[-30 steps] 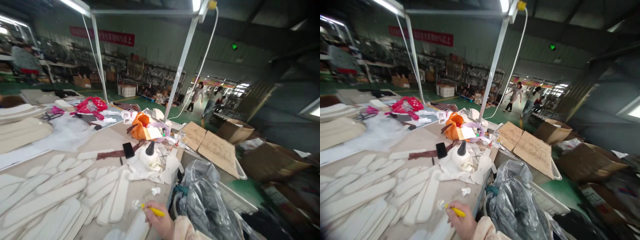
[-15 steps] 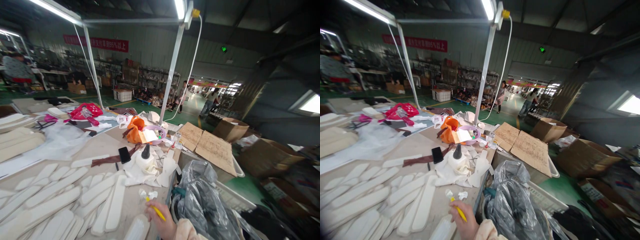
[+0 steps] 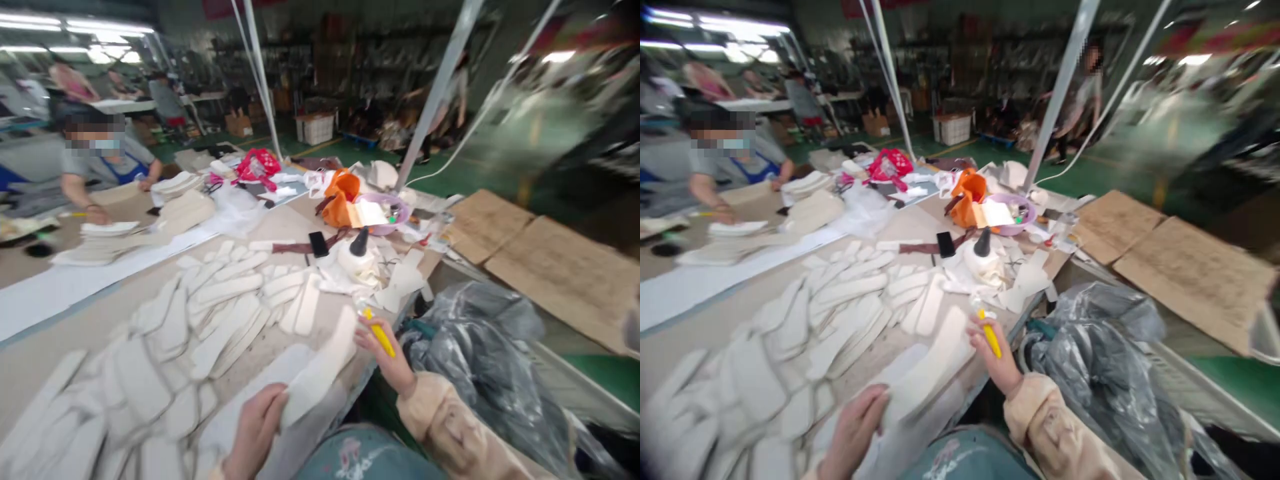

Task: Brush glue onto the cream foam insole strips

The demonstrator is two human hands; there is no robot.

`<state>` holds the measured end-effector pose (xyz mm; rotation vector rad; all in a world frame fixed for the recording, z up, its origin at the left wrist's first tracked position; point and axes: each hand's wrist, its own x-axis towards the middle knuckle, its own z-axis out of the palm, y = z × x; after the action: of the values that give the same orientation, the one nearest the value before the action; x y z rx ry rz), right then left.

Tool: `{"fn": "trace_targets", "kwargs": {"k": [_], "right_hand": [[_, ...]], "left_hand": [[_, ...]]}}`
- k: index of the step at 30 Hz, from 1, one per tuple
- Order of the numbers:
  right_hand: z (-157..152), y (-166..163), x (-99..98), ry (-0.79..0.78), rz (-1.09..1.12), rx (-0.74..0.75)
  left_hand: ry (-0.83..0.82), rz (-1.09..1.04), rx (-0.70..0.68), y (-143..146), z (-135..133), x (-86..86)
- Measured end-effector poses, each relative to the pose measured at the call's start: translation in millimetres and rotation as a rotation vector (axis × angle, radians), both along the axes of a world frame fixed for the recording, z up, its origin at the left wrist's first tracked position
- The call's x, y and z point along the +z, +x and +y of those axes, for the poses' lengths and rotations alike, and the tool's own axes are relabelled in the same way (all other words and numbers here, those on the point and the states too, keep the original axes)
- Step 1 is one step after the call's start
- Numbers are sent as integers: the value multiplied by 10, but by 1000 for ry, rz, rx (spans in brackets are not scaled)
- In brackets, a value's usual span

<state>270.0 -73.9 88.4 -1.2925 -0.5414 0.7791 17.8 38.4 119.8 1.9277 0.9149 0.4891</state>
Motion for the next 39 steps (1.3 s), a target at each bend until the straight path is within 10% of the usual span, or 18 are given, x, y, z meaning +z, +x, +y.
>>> {"fn": "trace_targets", "kwargs": {"k": [7,20,28,39], "right_hand": [[-248,71,-114,-147,161,8],[-425,201,-549,-433,-646,127],[-10,178,-809,-420,-757,221],[288,223,-916,-446,-805,301]], "left_hand": [[-435,82,48,-58,-502,-386],[-835,-184,346,-299,-782,-819],[-540,27,737,-314,-509,-1133],[-358,373,727,-235,-304,-1248]]}}
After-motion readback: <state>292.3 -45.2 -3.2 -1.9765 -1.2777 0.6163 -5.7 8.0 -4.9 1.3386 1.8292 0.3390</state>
